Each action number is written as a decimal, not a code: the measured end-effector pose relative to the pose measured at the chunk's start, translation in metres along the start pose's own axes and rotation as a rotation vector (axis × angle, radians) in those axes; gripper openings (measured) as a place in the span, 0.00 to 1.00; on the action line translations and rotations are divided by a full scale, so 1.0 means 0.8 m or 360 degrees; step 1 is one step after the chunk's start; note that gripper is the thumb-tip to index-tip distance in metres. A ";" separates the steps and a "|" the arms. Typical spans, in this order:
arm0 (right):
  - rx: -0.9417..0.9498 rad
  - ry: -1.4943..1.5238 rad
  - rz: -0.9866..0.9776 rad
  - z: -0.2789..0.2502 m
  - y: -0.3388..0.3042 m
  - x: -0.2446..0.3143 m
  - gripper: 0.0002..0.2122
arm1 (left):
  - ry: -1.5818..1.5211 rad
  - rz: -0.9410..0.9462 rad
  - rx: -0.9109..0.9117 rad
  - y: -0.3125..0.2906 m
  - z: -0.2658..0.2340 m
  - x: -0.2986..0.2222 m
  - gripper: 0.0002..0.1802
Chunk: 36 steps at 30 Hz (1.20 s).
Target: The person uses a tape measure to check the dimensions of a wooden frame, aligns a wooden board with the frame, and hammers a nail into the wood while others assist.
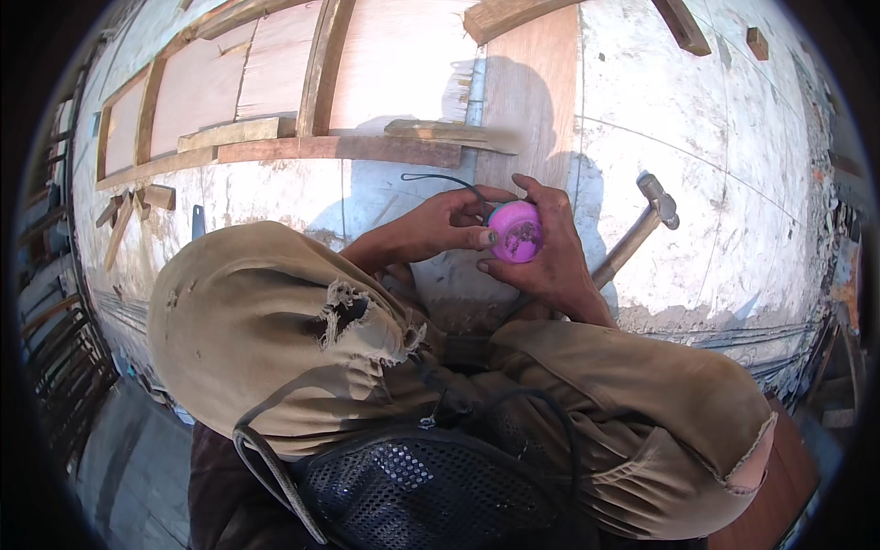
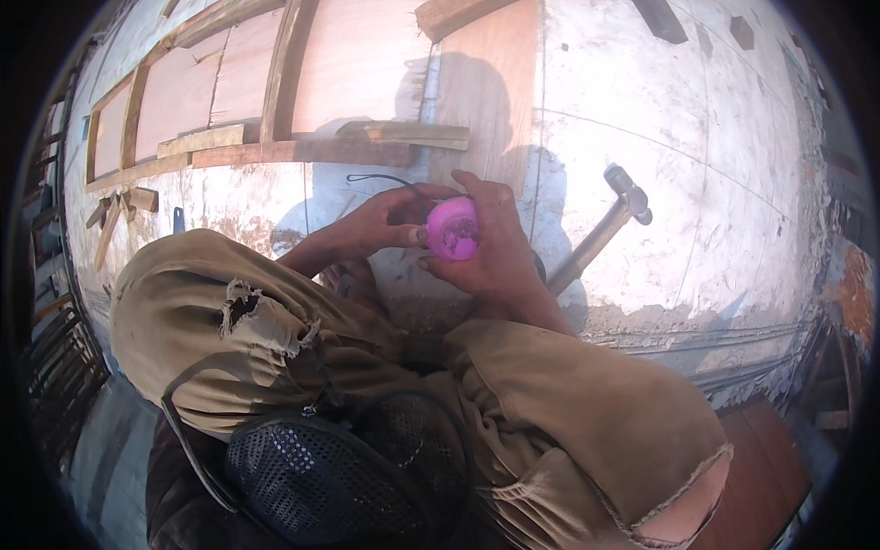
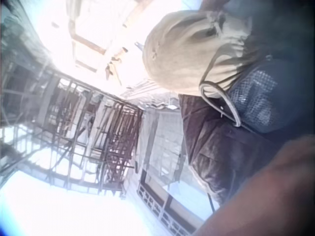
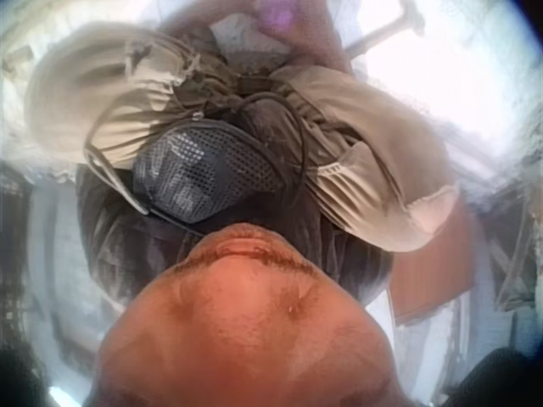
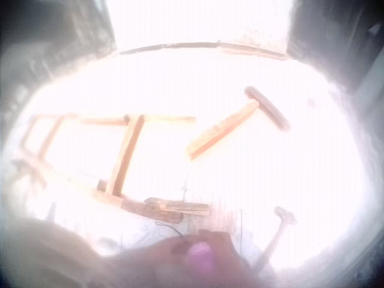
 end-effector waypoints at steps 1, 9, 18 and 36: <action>0.0108 -0.0142 -0.0177 0.009 0.004 0.004 0.50 | -0.0107 -0.0052 0.0078 0.001 0.005 0.003 0.37; -0.0060 0.0733 0.0308 0.032 0.002 -0.017 0.45 | -0.0554 -0.0318 -0.0034 -0.011 -0.004 0.031 0.36; -0.0085 0.1007 0.0475 0.047 -0.001 -0.023 0.28 | -0.0508 -0.0147 -0.0160 -0.006 -0.007 0.042 0.41; -0.0149 0.1425 0.0378 0.088 -0.005 -0.038 0.43 | -0.0657 -0.0125 -0.0078 0.002 -0.010 0.043 0.46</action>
Point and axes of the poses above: each hand's wrist, its own y-axis towards the middle knuckle, its own z-axis out of the palm, x = y × z, the point moved 3 cm from there along y, towards the middle knuckle, and after that the axes turned 13 degrees about -z, right-handed, at the moved point
